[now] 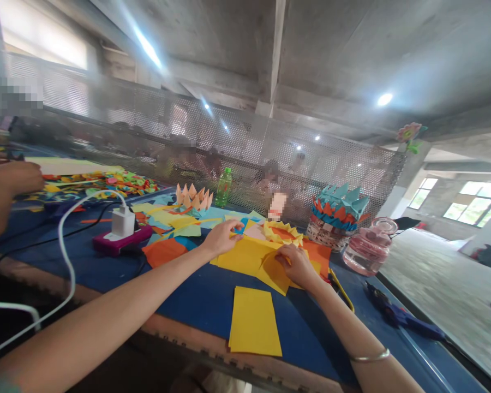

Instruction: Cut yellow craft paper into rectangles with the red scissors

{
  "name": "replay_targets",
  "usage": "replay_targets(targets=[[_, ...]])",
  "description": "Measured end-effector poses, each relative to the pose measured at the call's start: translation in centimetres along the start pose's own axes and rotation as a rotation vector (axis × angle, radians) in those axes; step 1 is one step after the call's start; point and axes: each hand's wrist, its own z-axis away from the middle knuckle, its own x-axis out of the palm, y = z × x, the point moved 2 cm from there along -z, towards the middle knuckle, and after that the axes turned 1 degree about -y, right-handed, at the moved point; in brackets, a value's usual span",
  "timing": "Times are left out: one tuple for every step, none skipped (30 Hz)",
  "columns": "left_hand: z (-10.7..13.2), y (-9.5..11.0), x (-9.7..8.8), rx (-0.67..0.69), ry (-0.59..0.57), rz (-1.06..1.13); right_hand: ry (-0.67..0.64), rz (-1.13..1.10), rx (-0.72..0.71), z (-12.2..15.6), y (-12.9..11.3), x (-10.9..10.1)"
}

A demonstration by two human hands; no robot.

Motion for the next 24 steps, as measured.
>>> replay_targets(targets=[[-0.1,0.0,-0.3,-0.002,0.056,0.003,0.030,0.007,0.004,0.0,0.1,-0.2],[-0.1,0.0,-0.5,-0.011,0.111,0.012,0.064,0.008,0.007,-0.1,0.2,-0.4],[-0.2,0.0,-0.7,-0.029,0.153,0.033,0.097,0.003,0.009,-0.1,0.3,-0.6],[-0.3,0.0,-0.9,-0.058,0.175,0.071,0.126,-0.005,0.011,-0.1,0.5,-0.8],[-0.3,-0.1,-0.9,-0.095,0.178,0.126,0.149,-0.014,0.012,-0.1,0.6,-1.0],[-0.4,-0.1,-0.9,-0.139,0.162,0.197,0.163,-0.023,0.011,-0.1,0.8,-1.2],[-0.4,-0.2,-0.8,-0.184,0.130,0.282,0.171,-0.031,0.010,-0.1,0.9,-1.4],[-0.4,-0.2,-0.5,-0.230,0.083,0.383,0.171,-0.037,0.011,-0.1,1.1,-1.4],[-0.3,-0.2,-0.3,-0.273,0.026,0.493,0.169,-0.041,0.014,-0.1,1.2,-1.5],[-0.2,-0.2,0.1,-0.311,-0.033,0.601,0.164,-0.044,0.018,0.0,1.3,-1.5],[-0.1,-0.1,0.4,-0.343,-0.088,0.699,0.158,-0.048,0.021,0.0,1.4,-1.5],[0.0,-0.1,0.7,-0.373,-0.133,0.781,0.157,-0.053,0.023,0.1,1.4,-1.4],[0.1,-0.1,1.0,-0.402,-0.166,0.842,0.163,-0.058,0.023,0.1,1.4,-1.4],[0.2,-0.1,1.2,-0.431,-0.184,0.884,0.176,-0.063,0.020,0.1,1.3,-1.4],[0.3,-0.1,1.4,-0.460,-0.198,0.910,0.196,-0.068,0.016,0.0,1.2,-1.4],[0.3,0.0,1.6,-0.486,-0.209,0.927,0.220,-0.071,0.012,0.0,1.0,-1.5],[0.3,0.0,1.7,-0.508,-0.215,0.942,0.245,-0.073,0.007,-0.1,0.7,-1.5],[0.3,0.0,1.8,-0.523,-0.218,0.954,0.265,-0.073,0.004,-0.3,0.4,-1.6],[0.3,0.1,1.9,-0.532,-0.222,0.963,0.279,-0.072,0.004,-0.4,0.0,-1.6],[0.3,0.1,1.9,-0.535,-0.226,0.967,0.286,-0.070,0.008,-0.7,-0.5,-1.5],[0.2,0.2,1.9,-0.534,-0.230,0.968,0.287,-0.070,0.015,-0.9,-1.0,-1.4],[0.3,0.3,1.8,-0.533,-0.236,0.964,0.280,-0.070,0.022,-1.3,-1.6,-1.2],[0.3,0.3,1.8,-0.533,-0.248,0.956,0.269,-0.070,0.025,-1.7,-2.2,-1.0],[0.4,0.4,1.7,-0.534,-0.259,0.950,0.254,-0.067,0.025,-2.1,-2.9,-0.7]])
